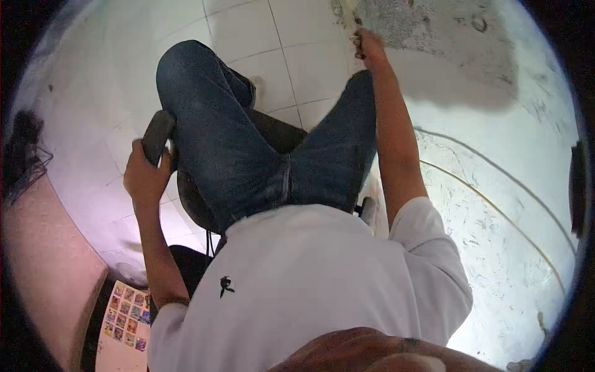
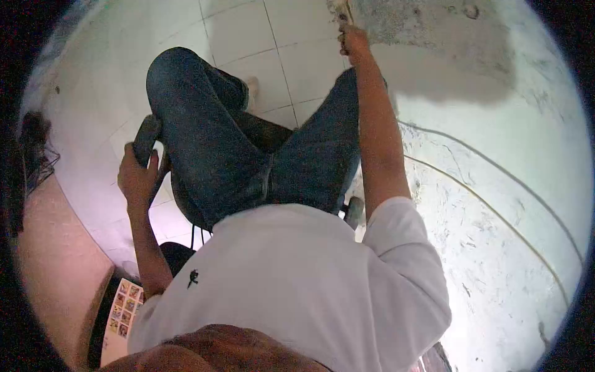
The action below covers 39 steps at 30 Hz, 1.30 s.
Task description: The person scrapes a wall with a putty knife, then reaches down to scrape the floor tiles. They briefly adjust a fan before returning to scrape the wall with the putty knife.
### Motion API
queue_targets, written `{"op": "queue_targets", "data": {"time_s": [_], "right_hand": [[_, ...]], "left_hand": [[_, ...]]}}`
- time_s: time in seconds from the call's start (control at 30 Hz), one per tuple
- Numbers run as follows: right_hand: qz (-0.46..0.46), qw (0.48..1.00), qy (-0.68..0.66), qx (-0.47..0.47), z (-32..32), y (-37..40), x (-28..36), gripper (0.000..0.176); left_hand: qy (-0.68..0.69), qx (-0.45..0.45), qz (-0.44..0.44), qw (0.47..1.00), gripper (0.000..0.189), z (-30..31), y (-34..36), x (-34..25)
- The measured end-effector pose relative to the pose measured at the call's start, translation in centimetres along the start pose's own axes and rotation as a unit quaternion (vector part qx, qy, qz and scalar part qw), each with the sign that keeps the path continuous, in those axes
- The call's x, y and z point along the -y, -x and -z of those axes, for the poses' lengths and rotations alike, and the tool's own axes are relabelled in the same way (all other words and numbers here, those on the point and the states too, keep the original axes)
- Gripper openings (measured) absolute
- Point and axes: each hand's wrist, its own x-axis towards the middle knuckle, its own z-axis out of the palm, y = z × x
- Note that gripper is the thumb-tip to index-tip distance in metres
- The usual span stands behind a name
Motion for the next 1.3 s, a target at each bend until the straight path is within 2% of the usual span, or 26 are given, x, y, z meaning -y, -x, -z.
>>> {"op": "queue_targets", "data": {"time_s": [0.03, 0.07, 0.13, 0.17, 0.23, 0.3, 0.33, 0.37, 0.4, 0.5, 0.57, 0.7, 0.77, 0.83, 0.9, 0.97, 1.03, 1.1, 1.17, 1.2, 1.23, 1.27, 1.3], "right_hand": [[0.071, 0.995, -0.067, 0.022, 1.7, 1.1, 0.5, 0.029], [0.141, 0.98, -0.131, 0.042, 3.0, 2.4, 1.3, 0.031], [0.167, 0.973, -0.157, 0.034, 6.2, 4.9, 1.4, 0.03], [0.185, 0.966, -0.179, 0.022, 7.2, 6.7, 1.6, 0.028], [0.177, 0.972, -0.155, -0.023, 9.1, 9.4, 1.1, 0.026], [0.177, 0.982, -0.049, -0.05, 11.5, 12.0, 0.1, 0.026], [0.179, 0.982, 0.0, -0.066, 12.4, 12.9, -0.3, 0.028], [0.179, 0.981, -0.005, -0.07, 13.3, 13.5, -0.5, 0.028], [0.168, 0.983, 0.016, -0.071, 13.9, 14.9, -0.7, 0.028], [0.161, 0.985, 0.033, -0.054, 15.1, 18.2, -3.3, 0.029], [0.132, 0.991, 0.024, -0.024, 15.0, 20.4, -5.1, 0.03], [0.077, 0.995, -0.011, -0.057, 14.0, 21.4, -12.2, 0.032], [0.009, 0.998, 0.002, -0.064, 13.4, 22.8, -15.2, 0.034], [-0.019, 0.991, 0.086, -0.1, 14.5, 21.5, -23.5, 0.035], [-0.105, 0.991, 0.031, -0.077, 14.2, 24.4, -25.3, 0.039], [-0.2, 0.976, -0.023, -0.079, 14.1, 27.1, -27.2, 0.035], [-0.241, 0.964, 0.031, -0.107, 13.5, 29.7, -27.4, 0.033], [-0.325, 0.937, -0.04, -0.121, 13.7, 32.2, -31.7, 0.031], [-0.351, 0.923, -0.106, -0.114, 13.8, 35.0, -34.1, 0.031], [-0.35, 0.914, -0.171, -0.114, 14.0, 36.7, -36.8, 0.032], [-0.345, 0.901, -0.237, -0.112, 14.1, 38.2, -39.8, 0.033], [-0.429, 0.86, -0.243, -0.134, 13.8, 39.0, -41.5, 0.031], [-0.428, 0.856, -0.25, -0.148, 13.0, 39.1, -40.2, 0.031]], "left_hand": [[0.001, -0.012, 0.001, 1.0, 0.044, 0.1, -0.1, 0.8], [0.039, 0.023, -0.006, 0.999, 0.046, 0.3, -0.5, 2.0], [0.147, 0.082, -0.013, 0.986, 0.055, -0.2, -1.2, 1.4], [0.147, 0.073, -0.016, 0.986, 0.055, 0.3, -1.3, 1.2], [0.105, 0.134, 0.026, 0.985, 0.056, 1.1, -2.4, 0.8], [0.11, 0.143, 0.009, 0.984, 0.057, -0.5, -4.5, 1.9], [0.154, 0.145, -0.049, 0.976, 0.055, -3.1, -6.8, 3.2], [0.195, 0.147, -0.104, 0.964, 0.053, -3.0, -7.3, 1.6], [0.103, 0.152, -0.087, 0.979, 0.051, -2.7, -7.5, 0.6], [0.135, 0.15, -0.078, 0.976, 0.05, -2.6, -7.3, 0.5], [0.129, 0.15, -0.098, 0.975, 0.048, -2.6, -6.6, 1.2], [0.158, 0.136, -0.133, 0.969, 0.044, -2.5, -5.4, 1.9], [0.184, 0.117, -0.142, 0.966, 0.044, -3.6, -5.2, 2.5], [0.131, 0.115, -0.129, 0.976, 0.046, -2.9, -4.8, 1.3], [0.134, 0.139, -0.129, 0.973, 0.044, -2.5, -5.3, -0.1], [0.129, 0.142, -0.152, 0.97, 0.044, -3.5, -6.2, -0.5], [0.137, 0.189, -0.147, 0.961, 0.045, -3.8, -7.0, -1.4], [0.127, 0.203, -0.144, 0.96, 0.048, -1.9, -6.8, -4.9], [0.08, 0.182, -0.197, 0.96, 0.05, -3.0, -8.3, -5.9], [0.064, 0.203, -0.174, 0.961, 0.052, -1.7, -8.6, -7.7], [0.097, 0.242, -0.165, 0.951, 0.053, -3.0, -9.8, -7.0], [0.085, 0.251, -0.163, 0.95, 0.054, -2.6, -10.3, -7.6], [0.069, 0.262, -0.165, 0.949, 0.054, -2.1, -11.4, -8.9]]}}
